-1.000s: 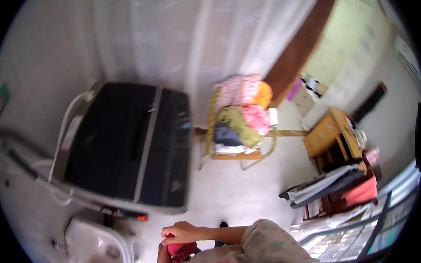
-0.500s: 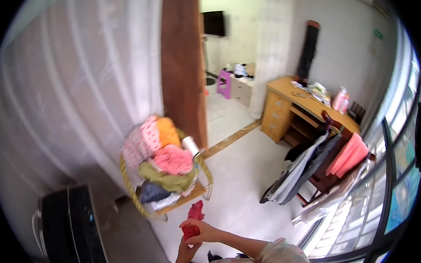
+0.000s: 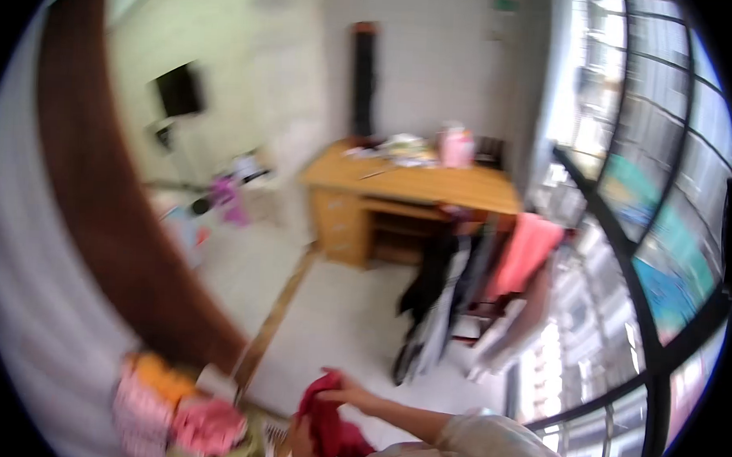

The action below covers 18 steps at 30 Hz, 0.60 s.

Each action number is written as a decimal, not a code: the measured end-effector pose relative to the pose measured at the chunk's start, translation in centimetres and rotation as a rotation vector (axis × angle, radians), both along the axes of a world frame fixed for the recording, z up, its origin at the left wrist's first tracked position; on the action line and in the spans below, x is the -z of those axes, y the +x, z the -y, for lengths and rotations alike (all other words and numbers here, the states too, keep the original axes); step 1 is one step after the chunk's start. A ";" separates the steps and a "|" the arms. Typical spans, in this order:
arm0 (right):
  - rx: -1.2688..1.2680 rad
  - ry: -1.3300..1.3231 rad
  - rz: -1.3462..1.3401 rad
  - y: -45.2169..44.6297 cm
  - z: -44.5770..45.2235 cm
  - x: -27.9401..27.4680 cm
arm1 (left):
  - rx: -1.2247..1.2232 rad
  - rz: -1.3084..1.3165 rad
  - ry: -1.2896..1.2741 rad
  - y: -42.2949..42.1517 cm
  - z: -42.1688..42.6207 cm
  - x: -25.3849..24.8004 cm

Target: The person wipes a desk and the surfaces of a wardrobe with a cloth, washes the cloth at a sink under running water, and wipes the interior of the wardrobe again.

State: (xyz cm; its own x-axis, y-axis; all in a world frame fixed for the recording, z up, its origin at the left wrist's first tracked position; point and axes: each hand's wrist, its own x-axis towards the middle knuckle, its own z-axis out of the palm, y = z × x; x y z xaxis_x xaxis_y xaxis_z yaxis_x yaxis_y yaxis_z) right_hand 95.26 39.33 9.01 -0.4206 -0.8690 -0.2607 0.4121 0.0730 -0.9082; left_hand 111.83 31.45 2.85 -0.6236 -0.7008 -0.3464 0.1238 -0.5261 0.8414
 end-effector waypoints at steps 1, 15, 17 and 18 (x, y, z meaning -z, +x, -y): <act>-0.028 0.048 -0.072 -1.9 1.0 0.5 | 0.076 -0.012 -0.051 -3.3 1.8 -0.5; 0.228 0.320 -0.236 -22.4 5.4 6.8 | 0.425 0.013 -0.184 -29.3 10.0 -11.8; 0.364 0.105 0.297 -23.6 5.3 0.7 | 0.412 0.030 -0.214 -32.4 10.5 -14.1; 0.417 -0.012 0.554 -24.5 5.1 -2.1 | 0.452 -0.005 -0.228 -34.3 11.4 -13.9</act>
State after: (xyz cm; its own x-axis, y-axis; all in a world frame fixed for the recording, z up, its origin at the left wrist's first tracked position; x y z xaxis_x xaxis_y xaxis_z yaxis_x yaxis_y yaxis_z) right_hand 70.79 34.20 11.12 -0.5281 -0.6676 -0.5248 0.8067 -0.2013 -0.5556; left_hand 77.48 20.08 16.75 -0.8835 -0.4177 -0.2122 -0.0697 -0.3306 0.9412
